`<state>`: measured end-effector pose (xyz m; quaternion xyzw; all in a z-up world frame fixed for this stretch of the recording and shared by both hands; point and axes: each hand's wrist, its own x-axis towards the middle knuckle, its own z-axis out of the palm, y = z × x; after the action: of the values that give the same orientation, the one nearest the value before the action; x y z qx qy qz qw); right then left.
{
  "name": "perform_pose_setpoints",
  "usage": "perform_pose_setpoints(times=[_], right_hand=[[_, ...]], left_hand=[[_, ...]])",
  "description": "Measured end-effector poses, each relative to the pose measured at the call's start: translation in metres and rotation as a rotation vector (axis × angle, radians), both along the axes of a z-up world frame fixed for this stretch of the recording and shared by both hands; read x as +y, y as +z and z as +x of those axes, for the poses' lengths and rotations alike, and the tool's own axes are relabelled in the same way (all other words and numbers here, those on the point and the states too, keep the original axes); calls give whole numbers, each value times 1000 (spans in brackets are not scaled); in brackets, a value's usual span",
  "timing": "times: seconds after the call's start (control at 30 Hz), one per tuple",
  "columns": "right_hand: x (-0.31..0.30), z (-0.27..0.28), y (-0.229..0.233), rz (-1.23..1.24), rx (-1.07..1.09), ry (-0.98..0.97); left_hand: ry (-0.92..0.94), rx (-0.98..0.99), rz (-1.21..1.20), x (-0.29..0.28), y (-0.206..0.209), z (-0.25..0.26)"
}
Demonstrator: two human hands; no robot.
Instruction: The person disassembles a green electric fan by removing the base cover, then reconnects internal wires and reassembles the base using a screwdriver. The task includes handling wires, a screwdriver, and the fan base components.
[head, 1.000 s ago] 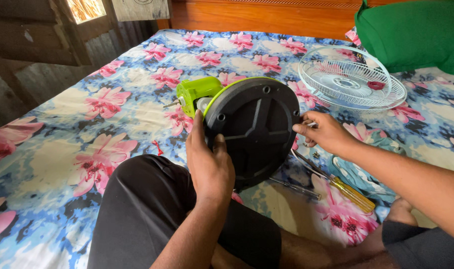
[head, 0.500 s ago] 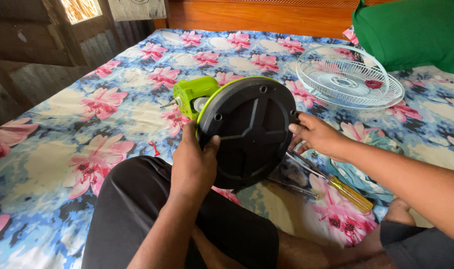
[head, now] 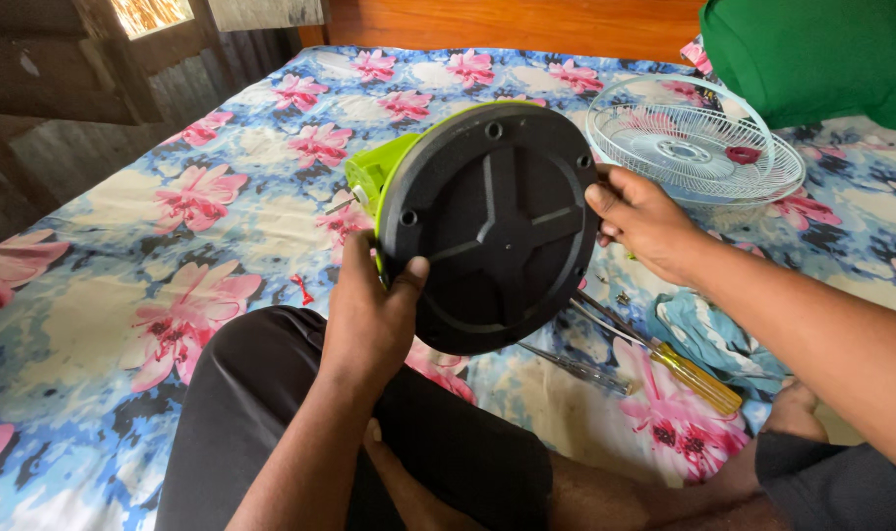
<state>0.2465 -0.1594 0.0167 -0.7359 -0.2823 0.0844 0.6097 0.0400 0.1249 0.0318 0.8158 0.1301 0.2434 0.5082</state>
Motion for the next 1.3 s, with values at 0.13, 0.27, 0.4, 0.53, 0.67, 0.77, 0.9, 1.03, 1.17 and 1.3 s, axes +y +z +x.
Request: perform_pose_setpoints(times=[0.13, 0.27, 0.4, 0.53, 0.67, 0.77, 0.9, 1.03, 1.17, 1.3], right_hand=[[-7, 5, -10, -115, -27, -62], [-9, 8, -26, -16, 9, 24], [-10, 11, -35, 100, 175, 12], [-5, 3, -41, 58, 251, -126], [-3, -5, -37, 77, 246, -77], [2, -6, -27, 106, 207, -85], [14, -2, -7, 178, 35, -114], [22, -5, 19, 346, -165, 19], [26, -18, 39, 465, -61, -87], [33, -32, 41, 444, 234, -180]], left_hand=[[-66, 176, 21, -2, -5, 3], [-94, 278, 110, 0, -14, 4], [-113, 215, 127, -5, -15, 5], [-75, 160, 84, -9, -10, 0], [-33, 131, 154, -13, -2, -3], [16, 127, 146, -13, 3, -4], [5, -28, -24, -4, 4, -6], [-84, -193, -313, 0, -1, -6], [-114, -279, -431, 3, -2, -3], [-88, -241, -549, 0, 0, -2]])
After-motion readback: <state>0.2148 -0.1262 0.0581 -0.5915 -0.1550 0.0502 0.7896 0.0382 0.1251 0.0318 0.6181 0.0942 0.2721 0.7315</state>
